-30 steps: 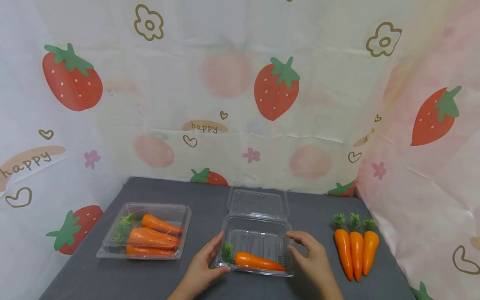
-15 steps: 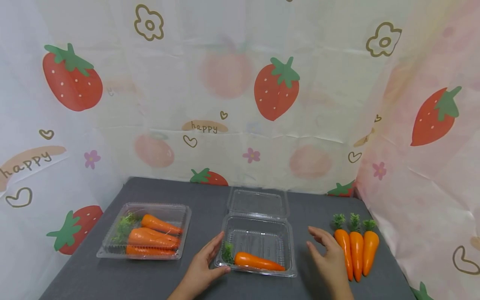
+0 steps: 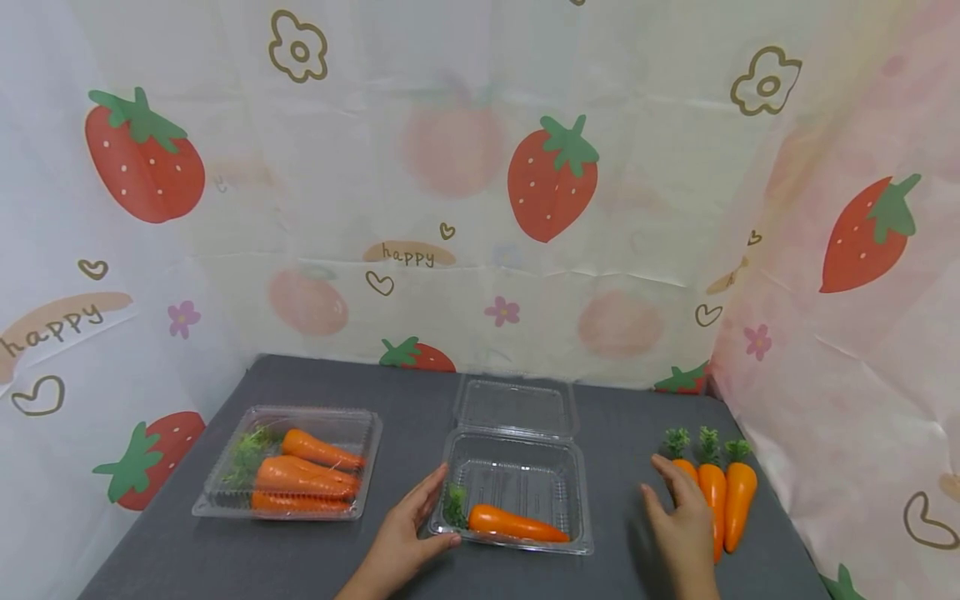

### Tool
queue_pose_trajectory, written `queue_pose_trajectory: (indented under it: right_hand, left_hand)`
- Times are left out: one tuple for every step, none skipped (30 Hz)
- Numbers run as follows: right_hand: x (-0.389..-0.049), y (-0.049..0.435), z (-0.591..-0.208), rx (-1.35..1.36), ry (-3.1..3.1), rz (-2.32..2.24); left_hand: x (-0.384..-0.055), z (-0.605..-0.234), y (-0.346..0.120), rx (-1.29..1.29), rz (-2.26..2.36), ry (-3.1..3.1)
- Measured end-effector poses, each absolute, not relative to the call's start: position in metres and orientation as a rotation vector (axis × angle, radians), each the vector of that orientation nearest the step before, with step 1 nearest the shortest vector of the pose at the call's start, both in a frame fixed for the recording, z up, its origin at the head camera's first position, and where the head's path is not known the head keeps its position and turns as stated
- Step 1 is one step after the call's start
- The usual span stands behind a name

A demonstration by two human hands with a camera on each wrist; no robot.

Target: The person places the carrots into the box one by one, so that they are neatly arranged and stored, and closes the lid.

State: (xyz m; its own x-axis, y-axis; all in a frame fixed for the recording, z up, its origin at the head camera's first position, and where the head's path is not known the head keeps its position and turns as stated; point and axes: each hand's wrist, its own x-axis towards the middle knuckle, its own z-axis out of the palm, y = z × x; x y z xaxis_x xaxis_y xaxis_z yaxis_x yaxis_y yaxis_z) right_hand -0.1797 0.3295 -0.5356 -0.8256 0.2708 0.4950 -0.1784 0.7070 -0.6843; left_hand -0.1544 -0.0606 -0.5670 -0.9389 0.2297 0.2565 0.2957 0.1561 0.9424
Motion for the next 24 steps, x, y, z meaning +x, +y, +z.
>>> queue_pose_trajectory:
  right_hand:
    - [-0.18,0.331,-0.537,-0.095,-2.331,1.013]
    - [-0.18,0.333,-0.538,-0.121,-2.333,1.007]
    - [-0.18,0.335,-0.539,-0.14,-2.332,0.999]
    - [-0.18,0.337,-0.54,-0.164,-2.329,0.997]
    - [-0.18,0.338,-0.541,-0.182,-2.323,0.993]
    - [-0.18,0.34,-0.543,-0.194,-2.314,0.995]
    - [-0.18,0.341,-0.544,-0.203,-2.301,0.997]
    - [-0.181,0.343,-0.545,-0.202,-2.285,0.998]
    - [-0.181,0.344,-0.546,-0.209,-2.273,1.0]
    - [-0.181,0.346,-0.547,-0.222,-2.265,1.004]
    - [-0.181,0.347,-0.548,-0.235,-2.266,0.996]
    - [-0.18,0.348,-0.548,-0.246,-2.268,0.996]
    - [-0.18,0.349,-0.549,-0.262,-2.272,0.995]
    - [-0.18,0.35,-0.549,-0.28,-2.279,0.994]
    - [-0.18,0.35,-0.549,-0.306,-2.294,0.988]
    - [-0.179,0.352,-0.549,-0.325,-2.307,0.979]
    - [-0.179,0.353,-0.549,-0.342,-2.32,0.971]
    - [-0.179,0.354,-0.549,-0.354,-2.329,0.969]
    - [-0.179,0.355,-0.549,-0.37,-2.34,0.966]
    - [-0.179,0.356,-0.55,-0.384,-2.352,0.964]
    - [-0.179,0.357,-0.549,-0.394,-2.365,0.962]
    - [-0.179,0.358,-0.55,-0.406,-2.378,0.962]
    - [-0.179,0.359,-0.55,-0.412,-2.387,0.967]
    - [-0.179,0.359,-0.55,-0.418,-2.394,0.973]
  left_hand:
    - [-0.154,-0.567,-0.061,-0.533,-1.926,-2.353]
    - [-0.154,-0.568,-0.061,-0.533,-1.92,-2.356]
    - [-0.154,-0.568,-0.061,-0.533,-1.918,-2.356]
    - [-0.155,-0.568,-0.061,-0.534,-1.915,-2.357]
    - [-0.155,-0.569,-0.061,-0.535,-1.916,-2.355]
    - [-0.155,-0.569,-0.061,-0.537,-1.918,-2.352]
    - [-0.155,-0.569,-0.061,-0.54,-1.921,-2.349]
    - [-0.155,-0.569,-0.06,-0.544,-1.926,-2.343]
    - [-0.155,-0.57,-0.06,-0.547,-1.931,-2.339]
    - [-0.155,-0.57,-0.06,-0.549,-1.933,-2.336]
    - [-0.155,-0.57,-0.06,-0.549,-1.933,-2.335]
    - [-0.155,-0.57,-0.06,-0.549,-1.935,-2.334]
    - [-0.155,-0.57,-0.06,-0.549,-1.935,-2.333]
    - [-0.155,-0.57,-0.06,-0.551,-1.937,-2.331]
    - [-0.155,-0.569,-0.06,-0.548,-1.937,-2.333]
    - [-0.155,-0.569,-0.06,-0.547,-1.937,-2.334]
    - [-0.155,-0.569,-0.06,-0.548,-1.939,-2.334]
    - [-0.154,-0.569,-0.061,-0.546,-1.939,-2.337]
    - [-0.154,-0.569,-0.061,-0.543,-1.936,-2.341]
    - [-0.154,-0.569,-0.061,-0.542,-1.932,-2.344]
    - [-0.154,-0.569,-0.061,-0.539,-1.926,-2.348]
    - [-0.154,-0.569,-0.061,-0.538,-1.922,-2.351]
    - [-0.154,-0.569,-0.061,-0.536,-1.918,-2.354]
    - [-0.154,-0.569,-0.06,-0.535,-1.914,-2.355]
